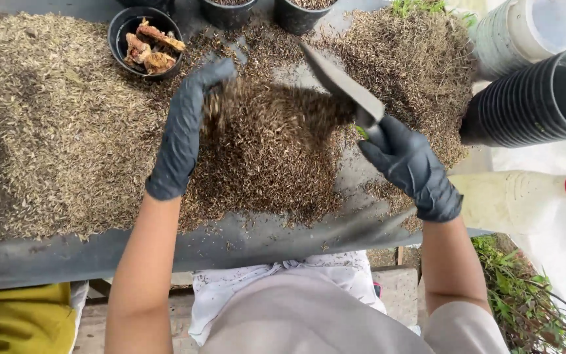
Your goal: Mixing and leveling soil on a work table using hands and a trowel, followed by using a spray bottle.
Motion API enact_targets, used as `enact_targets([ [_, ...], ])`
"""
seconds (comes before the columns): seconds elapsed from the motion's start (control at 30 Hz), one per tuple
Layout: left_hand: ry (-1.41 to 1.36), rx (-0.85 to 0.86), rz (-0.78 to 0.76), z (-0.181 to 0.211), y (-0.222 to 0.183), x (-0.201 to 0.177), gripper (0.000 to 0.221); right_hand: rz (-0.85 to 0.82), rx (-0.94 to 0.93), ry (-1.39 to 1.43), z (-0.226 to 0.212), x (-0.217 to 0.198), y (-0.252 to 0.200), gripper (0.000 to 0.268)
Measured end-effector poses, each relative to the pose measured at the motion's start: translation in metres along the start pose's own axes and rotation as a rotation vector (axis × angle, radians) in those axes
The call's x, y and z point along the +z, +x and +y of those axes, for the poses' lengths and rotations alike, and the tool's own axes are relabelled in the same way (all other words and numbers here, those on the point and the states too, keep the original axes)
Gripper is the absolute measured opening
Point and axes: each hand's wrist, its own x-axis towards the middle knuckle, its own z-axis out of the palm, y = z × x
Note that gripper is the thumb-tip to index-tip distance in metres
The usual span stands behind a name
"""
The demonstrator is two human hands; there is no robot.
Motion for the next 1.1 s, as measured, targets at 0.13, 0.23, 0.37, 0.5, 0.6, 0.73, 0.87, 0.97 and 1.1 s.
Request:
enact_targets([
  [0.13, 0.008, -0.324, 0.194, -0.020, -0.027, 0.010, 0.051, 0.138, 0.237, 0.358, 0.086, 0.026, -0.024, 0.025],
  [0.23, 0.231, -0.390, 0.179, -0.033, -0.052, 0.028, 0.055, 0.104, 0.458, -0.013, 0.067, 0.054, -0.045, 0.046],
  [0.37, 0.620, -0.485, 0.143, -0.038, -0.066, 0.058, 0.068, -0.019, 0.535, 0.110, 0.017, 0.075, -0.039, 0.063],
  [0.5, 0.630, -0.406, 0.393, -0.026, -0.057, 0.089, 0.059, -0.149, 0.471, 0.478, 0.026, 0.095, -0.032, 0.080],
  [0.6, 0.593, -0.442, 0.383, -0.030, -0.059, 0.090, 0.061, -0.007, 0.780, 1.155, 0.070, 0.134, -0.033, 0.059],
  [0.73, 0.578, -0.405, 0.436, -0.051, -0.066, 0.092, 0.052, -0.001, 0.719, 1.225, 0.041, 0.122, -0.023, 0.040],
  [0.87, 0.467, -0.348, 0.498, -0.037, -0.062, 0.089, 0.045, -0.003, 0.610, 1.241, 0.016, 0.099, -0.012, 0.026],
  [0.97, 0.329, -0.309, 0.513, -0.013, -0.055, 0.086, 0.043, 0.112, 0.639, 1.055, -0.024, 0.075, -0.008, 0.030],
  [1.1, 0.494, -0.208, 0.603, -0.018, -0.055, 0.086, 0.041, 0.089, 0.191, 0.117, -0.030, 0.075, -0.007, 0.039],
])
